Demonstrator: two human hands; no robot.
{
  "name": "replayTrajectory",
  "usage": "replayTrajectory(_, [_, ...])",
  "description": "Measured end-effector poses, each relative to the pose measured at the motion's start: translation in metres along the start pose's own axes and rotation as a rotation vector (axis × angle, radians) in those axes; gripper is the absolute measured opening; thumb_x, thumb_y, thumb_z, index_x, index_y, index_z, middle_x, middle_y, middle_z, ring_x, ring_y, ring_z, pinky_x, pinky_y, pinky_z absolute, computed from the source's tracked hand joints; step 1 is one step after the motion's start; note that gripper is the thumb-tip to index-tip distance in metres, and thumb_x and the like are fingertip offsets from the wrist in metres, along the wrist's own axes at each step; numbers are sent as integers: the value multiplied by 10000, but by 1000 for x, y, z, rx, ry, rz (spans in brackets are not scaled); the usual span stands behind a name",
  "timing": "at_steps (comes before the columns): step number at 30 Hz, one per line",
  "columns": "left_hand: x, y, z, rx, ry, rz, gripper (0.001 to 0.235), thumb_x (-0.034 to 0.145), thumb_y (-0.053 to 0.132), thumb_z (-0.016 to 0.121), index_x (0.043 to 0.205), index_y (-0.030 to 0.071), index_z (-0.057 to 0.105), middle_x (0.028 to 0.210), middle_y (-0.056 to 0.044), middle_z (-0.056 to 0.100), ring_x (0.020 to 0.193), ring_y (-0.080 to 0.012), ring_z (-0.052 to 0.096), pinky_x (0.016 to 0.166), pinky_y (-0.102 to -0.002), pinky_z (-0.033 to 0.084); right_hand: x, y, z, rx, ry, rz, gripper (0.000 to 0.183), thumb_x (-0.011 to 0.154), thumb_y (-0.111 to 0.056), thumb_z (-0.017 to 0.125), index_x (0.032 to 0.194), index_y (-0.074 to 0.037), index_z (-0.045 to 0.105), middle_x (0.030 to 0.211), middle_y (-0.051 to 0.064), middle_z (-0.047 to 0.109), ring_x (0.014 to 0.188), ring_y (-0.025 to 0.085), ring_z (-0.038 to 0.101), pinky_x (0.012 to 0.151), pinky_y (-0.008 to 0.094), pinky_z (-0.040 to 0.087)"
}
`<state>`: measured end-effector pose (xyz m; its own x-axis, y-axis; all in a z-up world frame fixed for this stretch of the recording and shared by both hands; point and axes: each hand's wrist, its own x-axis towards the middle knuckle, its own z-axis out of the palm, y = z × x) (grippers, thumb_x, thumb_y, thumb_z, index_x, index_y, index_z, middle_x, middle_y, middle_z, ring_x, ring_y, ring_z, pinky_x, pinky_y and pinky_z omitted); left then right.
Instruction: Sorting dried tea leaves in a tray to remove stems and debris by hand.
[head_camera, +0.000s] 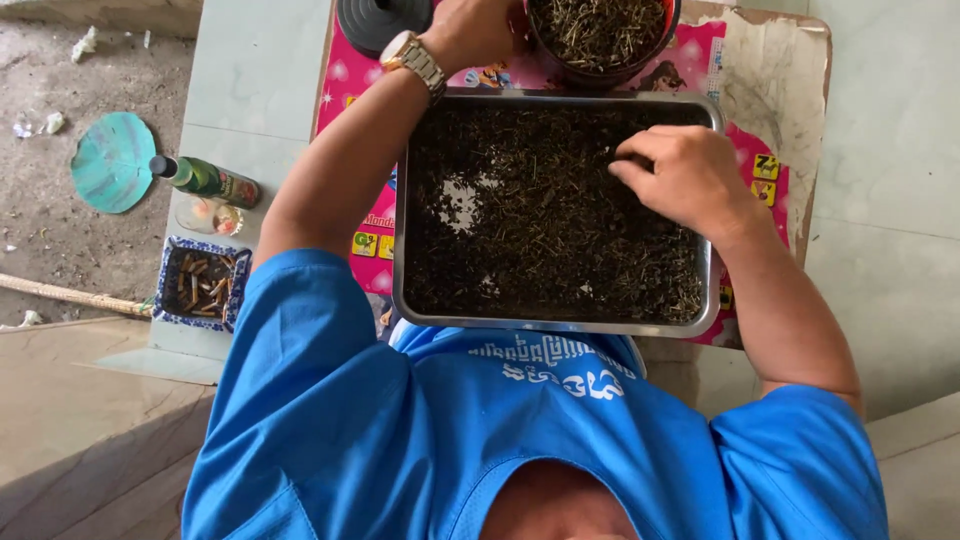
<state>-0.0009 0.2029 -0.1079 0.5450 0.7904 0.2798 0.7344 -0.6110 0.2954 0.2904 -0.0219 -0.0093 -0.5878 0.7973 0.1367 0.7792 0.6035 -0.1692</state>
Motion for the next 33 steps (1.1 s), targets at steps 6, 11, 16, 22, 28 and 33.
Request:
replayTrajectory(6, [5,19,-15,-152,-25,-78,33,893,170,759,869,153,775,679,6,673,558,-162,617,448,-319,549,2,0,-1,46,143,-9,159,936,-171,849,1057,-72,823,958,60,803,820,197,762,727,336,645])
replayTrajectory(11, [6,23,-20,-292,-70,-199,277,888,-44,615,763,145,775,598,-9,735,537,-102,761,417,-273,619,2,2,5,69,194,-44,189,920,-162,864,1071,-59,817,983,69,802,849,205,759,765,345,626])
replayTrajectory(16, [14,10,-1,-193,-84,-182,160,848,-16,653,784,78,766,635,-50,729,512,-152,697,386,-318,569,1,-3,2,106,216,-46,145,924,-125,865,1039,-50,819,967,78,800,834,204,755,735,335,618])
replayTrajectory(22, [-7,22,-38,-46,-206,-322,226,950,4,601,743,78,654,630,-4,586,517,-112,577,423,-258,519,-4,-6,-5,102,218,-14,154,921,-134,869,1042,-51,822,967,74,800,850,204,758,719,341,625])
replayTrajectory(28, [-73,97,-103,-86,-55,0,158,926,148,638,784,162,706,671,-2,665,558,-179,622,462,-346,525,8,-16,-8,52,-82,198,324,976,-407,719,1192,-170,761,1021,-11,784,936,213,730,678,396,587])
replayTrajectory(33, [-110,157,-132,-176,-428,162,139,934,151,647,1031,155,748,916,-170,777,878,-425,749,807,-561,605,7,-18,12,67,-110,171,222,951,-347,754,1102,-188,786,973,37,791,925,313,758,820,478,616])
